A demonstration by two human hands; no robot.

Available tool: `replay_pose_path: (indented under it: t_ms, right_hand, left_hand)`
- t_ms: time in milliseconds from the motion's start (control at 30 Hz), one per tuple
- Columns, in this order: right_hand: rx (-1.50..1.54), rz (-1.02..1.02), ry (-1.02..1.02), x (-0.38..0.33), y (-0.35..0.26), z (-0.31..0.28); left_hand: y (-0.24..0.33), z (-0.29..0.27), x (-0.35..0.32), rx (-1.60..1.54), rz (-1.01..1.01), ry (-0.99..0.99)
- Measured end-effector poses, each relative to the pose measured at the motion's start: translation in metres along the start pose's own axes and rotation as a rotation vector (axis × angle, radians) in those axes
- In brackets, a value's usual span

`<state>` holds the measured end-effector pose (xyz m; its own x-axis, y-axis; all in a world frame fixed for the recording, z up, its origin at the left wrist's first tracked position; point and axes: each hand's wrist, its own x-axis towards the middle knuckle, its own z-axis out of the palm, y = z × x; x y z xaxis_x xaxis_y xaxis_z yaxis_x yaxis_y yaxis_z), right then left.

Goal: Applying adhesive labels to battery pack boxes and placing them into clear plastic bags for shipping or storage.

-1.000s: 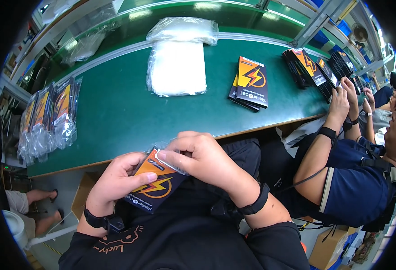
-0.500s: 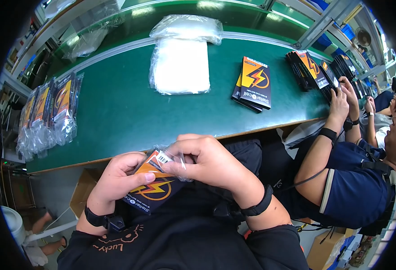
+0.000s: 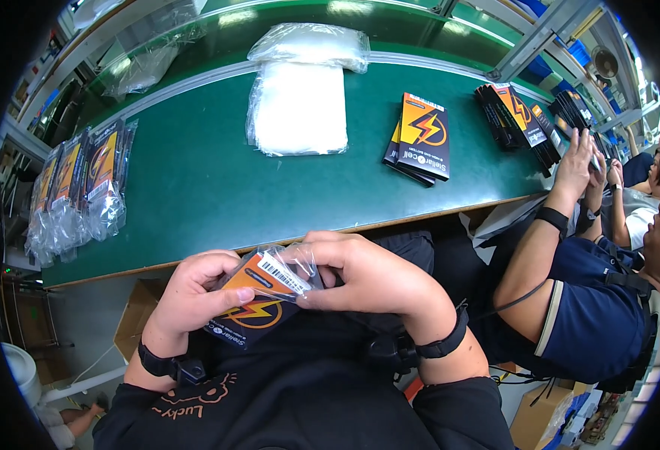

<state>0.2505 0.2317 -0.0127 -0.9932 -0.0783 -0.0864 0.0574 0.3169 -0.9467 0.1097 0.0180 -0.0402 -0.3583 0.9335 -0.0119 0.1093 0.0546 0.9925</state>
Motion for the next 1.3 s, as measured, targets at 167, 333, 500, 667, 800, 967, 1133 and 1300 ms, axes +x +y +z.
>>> replay_pose_path:
  t_ms: [167,333,500,667,800,967,1133,1300]
  right_hand:
    - [-0.123,0.063,-0.104,-0.004,-0.008,-0.008]
    - [-0.044,0.056,-0.088,-0.002,-0.006,-0.005]
    - [-0.004,0.061,-0.005,0.004,0.003,0.003]
    - [0.165,0.093,0.031,0.005,0.003,0.015]
    - [0.445,0.192,0.037,0.007,0.005,0.019]
    - [0.617,0.234,0.205,0.018,0.004,0.035]
    - [0.800,0.152,0.424,0.023,0.005,0.058]
    - [0.972,0.144,0.479,0.024,0.013,0.061]
  left_hand:
    - [0.000,-0.001,0.003,-0.061,-0.071,-0.026]
    - [0.000,0.001,0.004,-0.093,-0.074,-0.029]
    - [-0.001,0.002,0.005,-0.076,-0.150,-0.028]
    - [-0.002,0.005,0.006,-0.168,-0.147,0.051]
    - [-0.002,0.006,0.006,-0.241,-0.143,0.096]
    - [0.000,0.007,0.010,-0.023,-0.082,0.163]
    - [0.004,0.010,0.010,0.063,-0.015,0.235]
    - [0.012,0.012,0.007,0.284,0.056,0.246]
